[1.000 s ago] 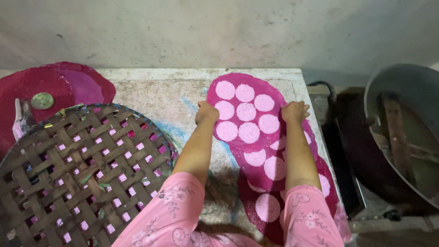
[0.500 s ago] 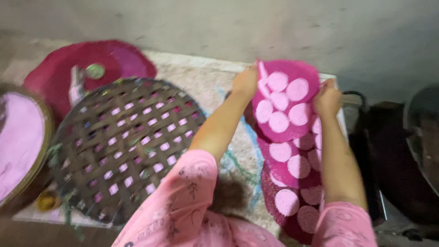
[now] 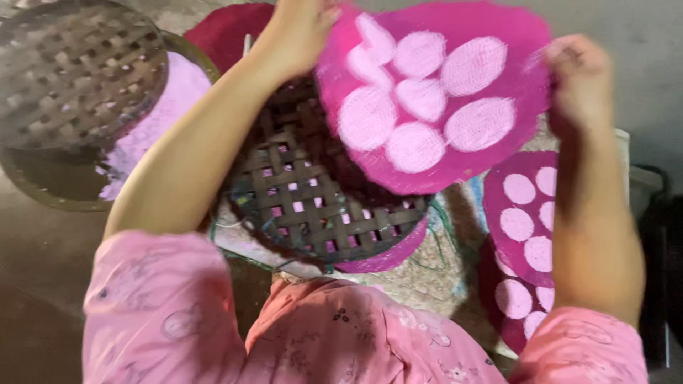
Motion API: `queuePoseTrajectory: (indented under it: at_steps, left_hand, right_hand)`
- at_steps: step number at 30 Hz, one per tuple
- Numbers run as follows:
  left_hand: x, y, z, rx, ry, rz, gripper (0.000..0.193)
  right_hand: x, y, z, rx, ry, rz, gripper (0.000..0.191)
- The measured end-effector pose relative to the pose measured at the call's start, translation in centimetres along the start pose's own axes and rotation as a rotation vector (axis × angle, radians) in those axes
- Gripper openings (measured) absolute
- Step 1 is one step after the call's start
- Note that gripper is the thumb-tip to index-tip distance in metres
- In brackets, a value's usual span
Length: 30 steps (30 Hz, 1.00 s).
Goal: The person makes pink rice cakes at a work table. They stack magenta mats of formed cakes, cover them with a woven bamboo tray, then scoop pink batter from a basin into a handheld extruder press and squeeze round batter discs onto a mat, placing a small ring around each disc as they work.
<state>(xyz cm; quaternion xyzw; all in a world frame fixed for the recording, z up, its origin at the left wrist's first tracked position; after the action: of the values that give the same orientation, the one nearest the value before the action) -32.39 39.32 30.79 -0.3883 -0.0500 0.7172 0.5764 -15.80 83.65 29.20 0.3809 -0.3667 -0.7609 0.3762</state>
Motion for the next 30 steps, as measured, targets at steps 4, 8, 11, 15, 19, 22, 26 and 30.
queuePoseTrajectory:
  at_steps: [4,8,11,15,19,22,26,30]
  left_hand:
    - [-9.4,-0.9,-10.2,-0.144,-0.018,0.088,0.012]
    - [-11.1,-1.4,-17.8,-0.382,-0.045,0.058,0.014]
    - [-10.4,-0.1,-20.8,-0.550,0.016,0.037,0.017]
    - [-9.9,2.1,-21.0,-0.512,0.080,0.091,0.026]
    - [-9.0,3.6,-20.3,-0.543,0.156,0.010,0.053]
    - [-8.9,3.4,-20.0,-0.379,0.178,0.014,0.041]
    - [-9.4,4.0,-20.4,-0.409,0.229,-0.035,0.033]
    - [-10.2,4.1,-20.0,-0.344,0.214,-0.014,0.036]
  right_hand:
    - [9.5,-0.6,-4.6,0.135,0.012,-0.011,0.005]
    - [14.2,-1.1,-10.6,0.191,-0.038,0.031,0.007]
    - [14.9,-2.0,-13.0,0.290,-0.109,0.027,0.005]
    - [14.3,-2.6,-13.3,0.180,-0.140,-0.184,0.006]
    - [14.4,-3.1,-13.0,0.199,-0.095,-0.183,0.006]
    - [14.6,-2.2,-13.3,0.170,-0.101,-0.251,0.017]
    - [14.7,-0.4,-14.4,0.169,-0.123,-0.321,0.021]
    - [14.7,0.4,-15.7,0.198,-0.175,-0.491,0.025]
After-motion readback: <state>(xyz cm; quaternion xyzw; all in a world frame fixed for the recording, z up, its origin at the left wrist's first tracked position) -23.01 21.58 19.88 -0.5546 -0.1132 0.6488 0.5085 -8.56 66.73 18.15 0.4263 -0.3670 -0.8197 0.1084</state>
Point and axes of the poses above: each hand's wrist, its own z-axis towards the middle knuckle, its own x-axis out of the palm, y = z × x, the point moved 5 cm from there along z, towards the middle knuckle, and after that the axes turned 9 degrees about -y, right-handed, at the moved point
